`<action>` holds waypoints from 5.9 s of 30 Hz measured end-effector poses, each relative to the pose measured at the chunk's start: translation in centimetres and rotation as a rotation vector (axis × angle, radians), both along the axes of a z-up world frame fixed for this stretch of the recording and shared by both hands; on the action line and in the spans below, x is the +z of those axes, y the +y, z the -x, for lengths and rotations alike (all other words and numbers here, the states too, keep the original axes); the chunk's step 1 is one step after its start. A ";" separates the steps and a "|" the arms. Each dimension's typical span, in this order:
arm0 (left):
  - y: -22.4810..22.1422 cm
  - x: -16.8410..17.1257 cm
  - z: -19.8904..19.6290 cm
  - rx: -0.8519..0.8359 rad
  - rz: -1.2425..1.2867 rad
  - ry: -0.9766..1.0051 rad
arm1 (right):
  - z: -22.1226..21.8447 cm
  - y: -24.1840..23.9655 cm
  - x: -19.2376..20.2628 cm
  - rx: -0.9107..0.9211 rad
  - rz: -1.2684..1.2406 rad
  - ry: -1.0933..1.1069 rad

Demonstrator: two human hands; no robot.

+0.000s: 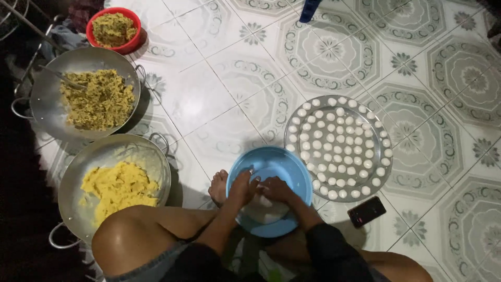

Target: A person sits on the floor and kneads a small ball of white dough in a blue plastic bowl.

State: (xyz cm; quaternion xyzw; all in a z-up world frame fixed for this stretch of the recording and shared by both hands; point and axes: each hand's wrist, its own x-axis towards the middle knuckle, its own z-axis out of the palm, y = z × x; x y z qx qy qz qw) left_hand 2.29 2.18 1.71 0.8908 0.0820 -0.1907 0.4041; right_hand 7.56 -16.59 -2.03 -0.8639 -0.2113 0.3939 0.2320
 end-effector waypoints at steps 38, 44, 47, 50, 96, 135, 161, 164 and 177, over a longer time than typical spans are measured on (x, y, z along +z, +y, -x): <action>-2.9 -10.2 -4.3 -0.443 -0.518 -0.298 | 6.9 -3.1 -0.4 -0.853 0.023 0.381; -4.2 -2.5 0.2 -0.460 -0.400 -0.029 | -2.1 -1.2 -15.7 -0.181 -0.085 -0.318; -4.6 -3.1 2.1 -0.495 -0.482 -0.210 | -5.0 2.6 -11.4 -0.150 -0.071 -0.217; -2.6 -2.7 2.9 -0.526 -0.477 -0.229 | -5.2 5.1 -9.1 -0.481 -0.002 0.226; -3.0 -8.1 -1.6 -0.473 -0.401 0.237 | 3.7 -2.1 -3.3 -0.349 0.074 0.051; -5.2 0.0 0.4 -0.643 -0.515 0.060 | -6.2 -2.3 -23.9 -0.015 -0.172 -0.288; -2.8 -2.1 4.8 -0.749 -0.307 0.234 | 4.3 -8.7 -4.5 0.174 -0.283 -0.296; -2.8 -0.2 5.1 -0.770 -0.328 0.237 | 4.9 -6.5 -2.4 0.174 -0.018 -0.030; -3.8 -4.6 0.6 -0.462 -0.485 0.009 | 4.1 -1.8 -2.1 -0.194 0.289 -0.258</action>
